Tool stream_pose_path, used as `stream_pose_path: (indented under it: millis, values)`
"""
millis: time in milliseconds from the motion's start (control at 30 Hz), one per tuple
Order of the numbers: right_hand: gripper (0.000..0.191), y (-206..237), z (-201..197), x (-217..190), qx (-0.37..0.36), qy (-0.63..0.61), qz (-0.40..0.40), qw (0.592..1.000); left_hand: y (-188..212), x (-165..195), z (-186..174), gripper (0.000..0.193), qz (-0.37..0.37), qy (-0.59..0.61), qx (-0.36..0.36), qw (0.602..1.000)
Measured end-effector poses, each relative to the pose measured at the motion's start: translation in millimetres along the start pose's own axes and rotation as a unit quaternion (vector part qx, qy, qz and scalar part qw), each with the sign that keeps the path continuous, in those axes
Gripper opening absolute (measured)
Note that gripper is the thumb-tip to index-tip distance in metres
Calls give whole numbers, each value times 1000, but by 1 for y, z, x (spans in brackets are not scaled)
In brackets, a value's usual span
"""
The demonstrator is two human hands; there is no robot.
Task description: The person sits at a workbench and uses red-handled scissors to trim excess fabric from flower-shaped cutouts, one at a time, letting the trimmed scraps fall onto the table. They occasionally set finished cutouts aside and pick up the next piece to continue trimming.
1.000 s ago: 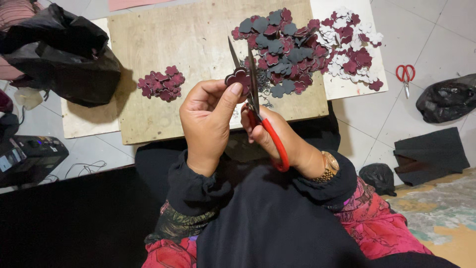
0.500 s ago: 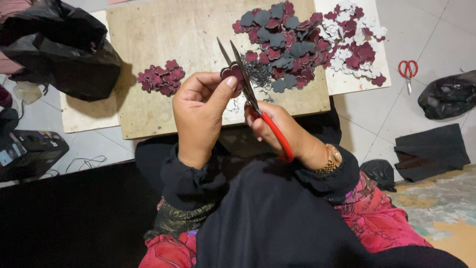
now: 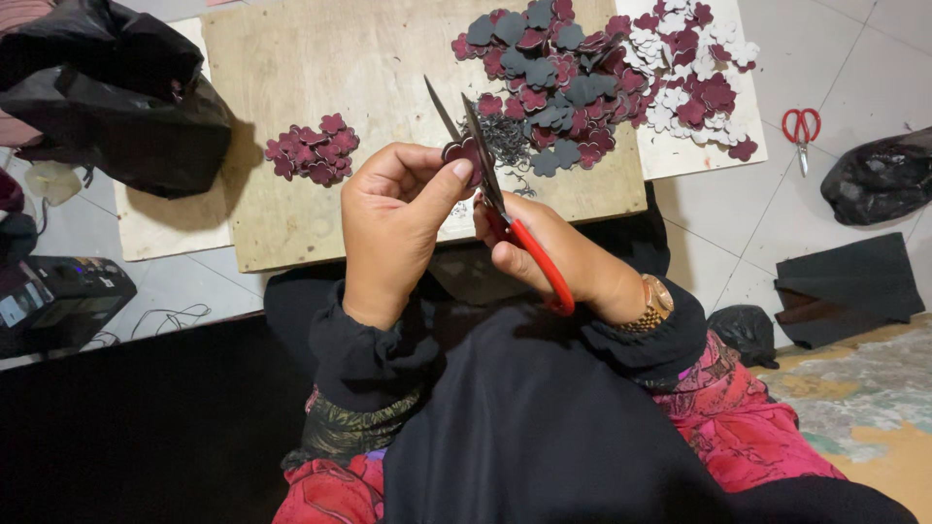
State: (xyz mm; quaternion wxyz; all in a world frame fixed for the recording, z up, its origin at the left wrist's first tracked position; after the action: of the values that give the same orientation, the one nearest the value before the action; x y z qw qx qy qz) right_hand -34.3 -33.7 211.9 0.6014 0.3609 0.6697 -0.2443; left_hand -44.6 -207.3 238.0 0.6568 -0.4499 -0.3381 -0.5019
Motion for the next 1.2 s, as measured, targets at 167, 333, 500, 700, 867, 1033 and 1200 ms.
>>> stream_pose_path:
  millis: [167,333,500,700,867,1033,1200]
  values:
    - [77,-1,-2,4,1,2,10,1000,0,-1,0,7,3,-17,0,1000]
    - [79,-1,-3,6,2,7,17,1000,-1,-4,1,6,4,-25,-2,1000]
    - [83,1,0,0,-10,-17,9,1000,-1,-7,3,8,-20,-1,-16,1000]
    - [84,2,3,-1,-36,-74,5,997,0,-4,8,10,-43,37,-43,997]
    - [84,3,2,1,-34,-81,-19,996,1,-2,14,9,-70,52,-66,994]
    - [86,3,3,3,-43,-101,-8,994,2,1,18,8,-83,80,-83,990]
    - [86,4,0,1,-58,-84,-18,995,3,0,18,10,-70,74,-52,993]
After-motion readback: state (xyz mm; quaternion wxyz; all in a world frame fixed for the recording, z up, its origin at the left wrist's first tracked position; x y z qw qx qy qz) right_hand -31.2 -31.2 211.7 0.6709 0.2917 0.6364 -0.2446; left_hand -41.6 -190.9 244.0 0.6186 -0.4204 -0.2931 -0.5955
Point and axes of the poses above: each hand's wrist, its own y-axis away from the middle knuckle, its own z-axis out of the palm, x = y × z, the point moved 4 cm from there along -y, towards the middle knuckle, and after that the axes turned 13 degrees about z, right-handed, at the moved point
